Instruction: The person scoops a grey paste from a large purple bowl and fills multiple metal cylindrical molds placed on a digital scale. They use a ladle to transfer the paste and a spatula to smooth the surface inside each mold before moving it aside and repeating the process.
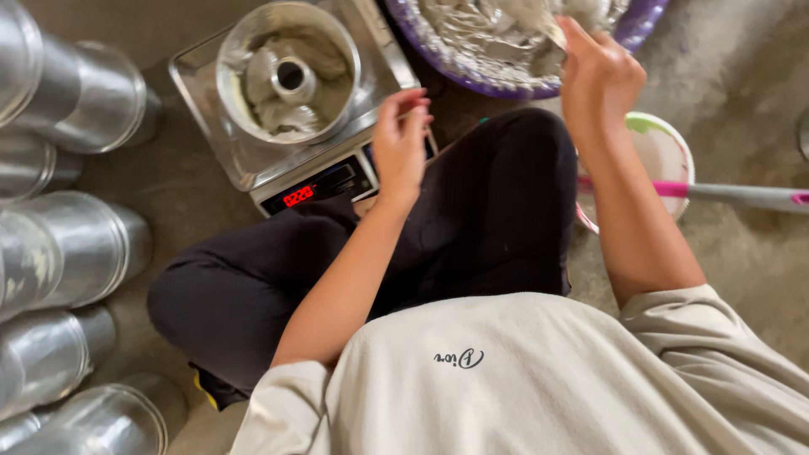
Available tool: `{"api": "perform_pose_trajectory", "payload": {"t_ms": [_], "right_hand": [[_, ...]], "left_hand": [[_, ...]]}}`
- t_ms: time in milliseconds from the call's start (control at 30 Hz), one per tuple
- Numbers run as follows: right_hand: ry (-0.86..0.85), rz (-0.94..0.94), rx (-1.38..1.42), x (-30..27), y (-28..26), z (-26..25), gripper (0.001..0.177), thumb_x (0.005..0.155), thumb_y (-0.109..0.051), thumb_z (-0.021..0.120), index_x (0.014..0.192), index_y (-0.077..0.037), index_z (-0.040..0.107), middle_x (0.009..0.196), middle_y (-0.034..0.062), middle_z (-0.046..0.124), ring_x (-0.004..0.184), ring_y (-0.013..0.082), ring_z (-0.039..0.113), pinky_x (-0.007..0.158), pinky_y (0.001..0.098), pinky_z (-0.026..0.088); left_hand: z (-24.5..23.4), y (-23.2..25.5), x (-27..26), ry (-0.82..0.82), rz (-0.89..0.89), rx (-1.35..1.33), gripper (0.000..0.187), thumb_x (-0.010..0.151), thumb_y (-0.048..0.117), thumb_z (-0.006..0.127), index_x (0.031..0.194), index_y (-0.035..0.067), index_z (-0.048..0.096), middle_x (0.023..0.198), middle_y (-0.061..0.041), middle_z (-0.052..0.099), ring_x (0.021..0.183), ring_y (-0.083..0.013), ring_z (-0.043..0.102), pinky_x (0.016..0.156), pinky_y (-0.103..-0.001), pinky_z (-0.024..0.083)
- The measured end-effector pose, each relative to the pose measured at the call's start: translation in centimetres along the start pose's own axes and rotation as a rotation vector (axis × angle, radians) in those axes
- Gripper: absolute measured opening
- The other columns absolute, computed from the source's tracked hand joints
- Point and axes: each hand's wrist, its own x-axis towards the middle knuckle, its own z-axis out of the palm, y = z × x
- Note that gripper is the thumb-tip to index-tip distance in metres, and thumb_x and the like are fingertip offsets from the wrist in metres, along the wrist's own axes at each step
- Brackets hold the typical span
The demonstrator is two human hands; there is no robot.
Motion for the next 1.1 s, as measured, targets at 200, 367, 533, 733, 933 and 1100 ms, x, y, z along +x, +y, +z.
{"api": "perform_pose_trajectory", "payload": {"t_ms": [200, 367, 533, 733, 933, 1100], "right_hand": [[-0.096, -0.326, 0.264, 5.6, -16.7, 3.0, 0.009, 0.104, -0.011, 0.073, 0.099, -0.017, 0.077, 0.08, 0.002, 0.065, 0.079, 0.0233, 0.064, 0.085, 0.0446, 0.042], [-0.145, -0.454, 0.335, 5.6, -25.0, 5.6, 0.024, 0.095, -0.01, 0.07, 0.114, -0.021, 0.08, 0.078, -0.001, 0.062, 0.079, 0.0189, 0.063, 0.084, 0.0419, 0.037], [-0.202, -0.508, 0.255, 4.9, -26.3, 6.7, 0.021, 0.09, -0.017, 0.072, 0.109, -0.023, 0.079, 0.083, 0.0, 0.064, 0.085, 0.0194, 0.064, 0.09, 0.0373, 0.039], [-0.588, -0.22, 0.411, 4.4, -24.7, 7.4, 0.015, 0.097, -0.022, 0.071, 0.105, -0.017, 0.082, 0.063, 0.0033, 0.067, 0.056, 0.0205, 0.059, 0.078, 0.0426, 0.038], [-1.173, 0.802, 1.245, 4.2, -23.3, 9.5, 0.028, 0.103, -0.021, 0.064, 0.128, -0.012, 0.074, 0.069, -0.0055, 0.06, 0.057, 0.0043, 0.048, 0.053, 0.0269, 0.031], [-1.08, 1.033, 1.962, 4.6, -17.3, 5.9, 0.024, 0.106, -0.018, 0.059, 0.128, -0.011, 0.065, 0.074, -0.002, 0.062, 0.061, 0.0086, 0.057, 0.062, 0.0301, 0.051]], "left_hand": [[-10.3, -0.6, -0.5, 0.481, 0.175, -0.003, 0.022, 0.102, 0.008, 0.06, 0.124, 0.005, 0.061, 0.111, -0.008, 0.061, 0.099, -0.0156, 0.058, 0.084, -0.027, 0.05], [-15.5, -2.0, 0.1, 0.604, 0.109, -0.318, 0.038, 0.101, 0.007, 0.057, 0.138, 0.007, 0.047, 0.126, -0.009, 0.059, 0.109, -0.0165, 0.059, 0.095, -0.032, 0.049], [-16.2, -1.7, -0.2, 0.484, -0.002, -0.508, 0.048, 0.1, 0.008, 0.053, 0.145, 0.008, 0.037, 0.137, -0.018, 0.058, 0.118, -0.0247, 0.061, 0.107, -0.039, 0.048], [-15.9, -0.4, -0.7, 0.428, -0.049, -0.476, 0.056, 0.1, 0.007, 0.051, 0.152, 0.007, 0.028, 0.146, -0.019, 0.053, 0.129, -0.0275, 0.058, 0.111, -0.039, 0.044], [-15.0, -2.6, -0.7, 0.458, -0.062, -0.463, 0.054, 0.1, 0.007, 0.056, 0.149, 0.006, 0.033, 0.137, -0.018, 0.057, 0.117, -0.0218, 0.06, 0.102, -0.034, 0.045], [-10.4, -5.5, -1.0, 0.322, -0.129, -0.455, 0.039, 0.1, 0.016, 0.057, 0.137, 0.005, 0.05, 0.119, -0.009, 0.066, 0.102, -0.0162, 0.063, 0.087, -0.029, 0.051]]}}
